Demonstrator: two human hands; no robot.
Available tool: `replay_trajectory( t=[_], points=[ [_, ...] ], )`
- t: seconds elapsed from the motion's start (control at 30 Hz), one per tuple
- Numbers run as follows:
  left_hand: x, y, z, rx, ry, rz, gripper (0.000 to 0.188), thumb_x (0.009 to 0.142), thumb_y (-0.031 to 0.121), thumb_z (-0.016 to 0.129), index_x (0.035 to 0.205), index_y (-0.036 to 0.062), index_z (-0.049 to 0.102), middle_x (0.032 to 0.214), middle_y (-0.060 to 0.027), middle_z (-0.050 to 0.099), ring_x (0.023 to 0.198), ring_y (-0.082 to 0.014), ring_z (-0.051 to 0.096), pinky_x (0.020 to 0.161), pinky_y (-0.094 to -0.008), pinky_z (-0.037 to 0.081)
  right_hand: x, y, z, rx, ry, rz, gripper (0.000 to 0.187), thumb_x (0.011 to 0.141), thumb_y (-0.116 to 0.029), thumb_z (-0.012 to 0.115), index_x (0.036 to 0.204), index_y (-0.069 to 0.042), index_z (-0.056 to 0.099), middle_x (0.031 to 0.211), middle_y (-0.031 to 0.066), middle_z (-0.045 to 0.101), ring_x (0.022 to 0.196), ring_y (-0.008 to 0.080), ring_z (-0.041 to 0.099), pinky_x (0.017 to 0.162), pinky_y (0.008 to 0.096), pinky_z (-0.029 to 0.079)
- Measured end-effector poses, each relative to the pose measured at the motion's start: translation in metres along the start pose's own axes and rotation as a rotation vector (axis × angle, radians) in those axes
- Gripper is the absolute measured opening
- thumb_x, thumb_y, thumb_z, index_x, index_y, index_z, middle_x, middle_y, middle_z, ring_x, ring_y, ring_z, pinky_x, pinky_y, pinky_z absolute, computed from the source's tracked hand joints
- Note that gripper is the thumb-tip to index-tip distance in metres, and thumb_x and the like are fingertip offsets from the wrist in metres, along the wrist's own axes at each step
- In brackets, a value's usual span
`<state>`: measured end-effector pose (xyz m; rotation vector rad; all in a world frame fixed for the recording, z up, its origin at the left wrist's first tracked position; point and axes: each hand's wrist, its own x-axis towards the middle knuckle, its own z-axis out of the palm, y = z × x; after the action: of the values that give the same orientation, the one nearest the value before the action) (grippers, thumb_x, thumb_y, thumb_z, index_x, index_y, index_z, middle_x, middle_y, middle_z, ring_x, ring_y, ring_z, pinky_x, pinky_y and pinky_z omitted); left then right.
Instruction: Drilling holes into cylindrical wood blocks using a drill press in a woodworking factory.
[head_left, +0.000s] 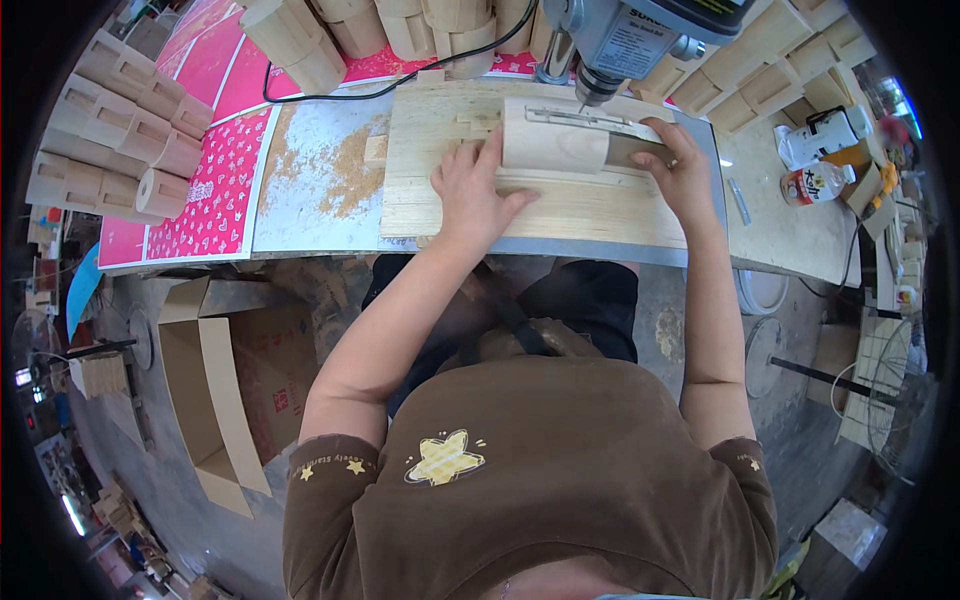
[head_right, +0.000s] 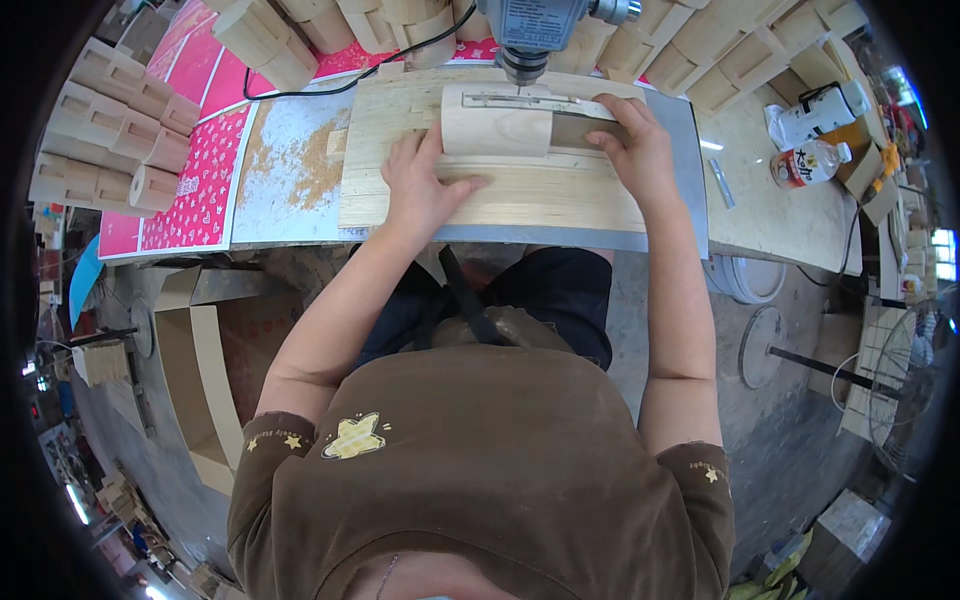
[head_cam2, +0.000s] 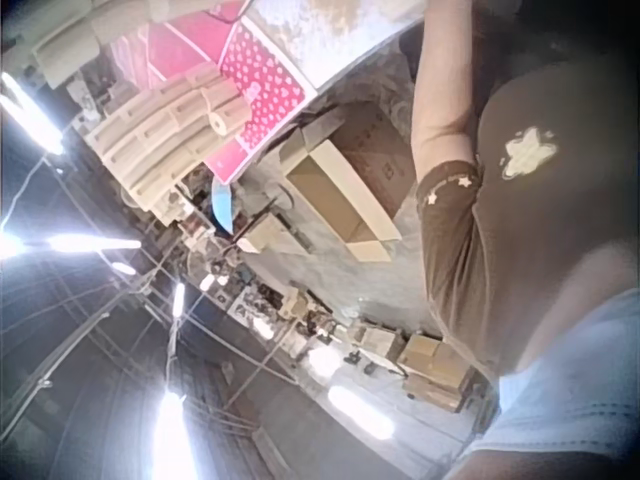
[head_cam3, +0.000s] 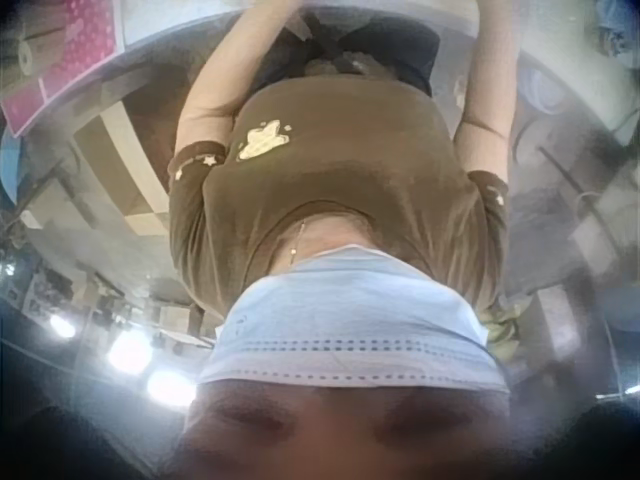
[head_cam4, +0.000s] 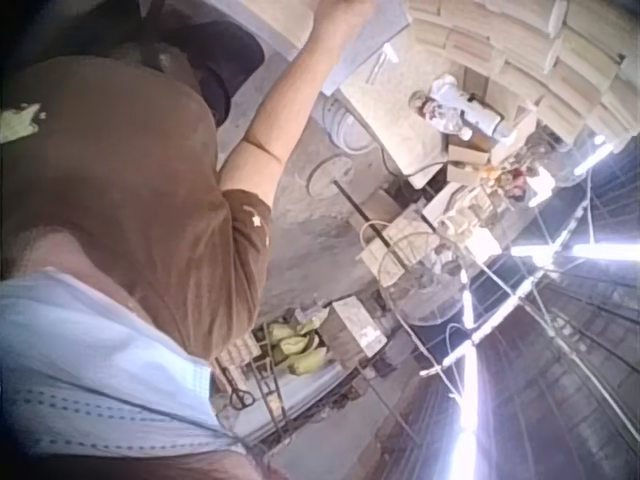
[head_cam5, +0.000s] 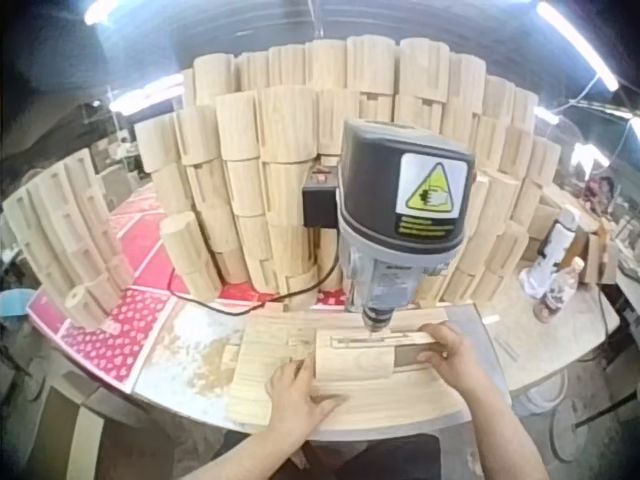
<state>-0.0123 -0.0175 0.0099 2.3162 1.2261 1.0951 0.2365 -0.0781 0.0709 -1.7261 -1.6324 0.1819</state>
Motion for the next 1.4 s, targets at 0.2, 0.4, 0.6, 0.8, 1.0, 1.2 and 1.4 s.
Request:
replay_trajectory(
  t=[0.2, 0.4, 0.6, 0.8, 1.0, 1.2, 1.4],
  points=[
    [0.011, -0.023, 0.000, 0.012, 0.001, 0.058, 0.070, 0.054, 0.028, 0.080, 0.118, 0.0109, 0.056, 0.088, -0.0033, 0.054, 0.093, -0.0255, 0.046, 0.084, -0.0418, 0.031, 0.004, 0.003, 0.015, 0.072, 0.022, 0.016, 0.046, 0.070, -0.001, 0.071, 0.113, -0.005, 0.055, 0.109, 0.0075, 0.059, 0.104, 0.0219, 0.054, 0.086, 0.0303, 0.044],
    [0.013, -0.022, -0.002, -0.087, -0.040, 0.006, 0.066, 0.056, 0.027, 0.079, 0.117, 0.0130, 0.057, 0.082, -0.0022, 0.053, 0.089, -0.0247, 0.048, 0.082, -0.0399, 0.032, 0.051, -0.042, -0.066, 0.246, 0.418, -0.186, 0.048, 0.080, 0.000, 0.063, 0.124, -0.004, 0.046, 0.121, 0.0097, 0.052, 0.114, 0.0219, 0.050, 0.099, 0.0324, 0.041],
    [0.014, -0.025, 0.001, -0.101, -0.055, 0.017, 0.066, 0.056, 0.028, 0.078, 0.116, 0.0117, 0.058, 0.080, -0.0027, 0.053, 0.085, -0.0251, 0.049, 0.080, -0.0394, 0.033, 0.140, -0.087, -0.104, 0.158, 0.475, -0.304, 0.027, 0.088, -0.020, 0.053, 0.103, 0.001, 0.059, 0.093, 0.0116, 0.063, 0.088, 0.0204, 0.060, 0.081, 0.0298, 0.046],
    [0.012, -0.023, -0.002, -0.057, -0.063, -0.003, 0.065, 0.056, 0.028, 0.078, 0.116, 0.0100, 0.058, 0.081, -0.0035, 0.053, 0.086, -0.0255, 0.049, 0.080, -0.0397, 0.034, 0.075, -0.120, -0.104, -0.342, 0.450, -0.080, 0.028, 0.090, -0.028, 0.054, 0.096, -0.003, 0.066, 0.066, 0.0027, 0.054, 0.066, 0.0114, 0.050, 0.063, 0.0257, 0.039],
    [0.012, -0.026, 0.000, -0.068, -0.050, 0.002, 0.065, 0.055, 0.028, 0.079, 0.115, 0.0097, 0.058, 0.081, -0.0037, 0.053, 0.086, -0.0255, 0.048, 0.080, -0.0397, 0.034, -0.003, -0.085, -0.021, 0.080, 0.566, -0.118, 0.012, 0.086, -0.006, 0.056, 0.084, 0.003, 0.064, 0.062, 0.0081, 0.054, 0.059, 0.0111, 0.051, 0.054, 0.0240, 0.040],
    [0.013, -0.025, 0.002, -0.074, -0.052, 0.010, 0.065, 0.055, 0.027, 0.079, 0.115, 0.0093, 0.059, 0.080, -0.0038, 0.052, 0.085, -0.0256, 0.048, 0.080, -0.0395, 0.034, 0.002, -0.039, 0.025, 0.120, 0.668, -0.294, 0.009, 0.085, -0.003, 0.056, 0.085, 0.002, 0.064, 0.069, 0.0072, 0.057, 0.058, 0.0145, 0.050, 0.055, 0.0249, 0.039],
    [0.010, -0.027, 0.000, -0.052, -0.042, 0.011, 0.064, 0.055, 0.027, 0.079, 0.114, 0.0101, 0.059, 0.080, -0.0037, 0.052, 0.085, -0.0256, 0.048, 0.081, -0.0392, 0.033, 0.016, -0.074, -0.041, -0.072, 0.688, -0.295, 0.021, 0.090, -0.011, 0.050, 0.082, 0.001, 0.064, 0.062, 0.0041, 0.053, 0.058, 0.0088, 0.049, 0.055, 0.0234, 0.038]
  ],
)
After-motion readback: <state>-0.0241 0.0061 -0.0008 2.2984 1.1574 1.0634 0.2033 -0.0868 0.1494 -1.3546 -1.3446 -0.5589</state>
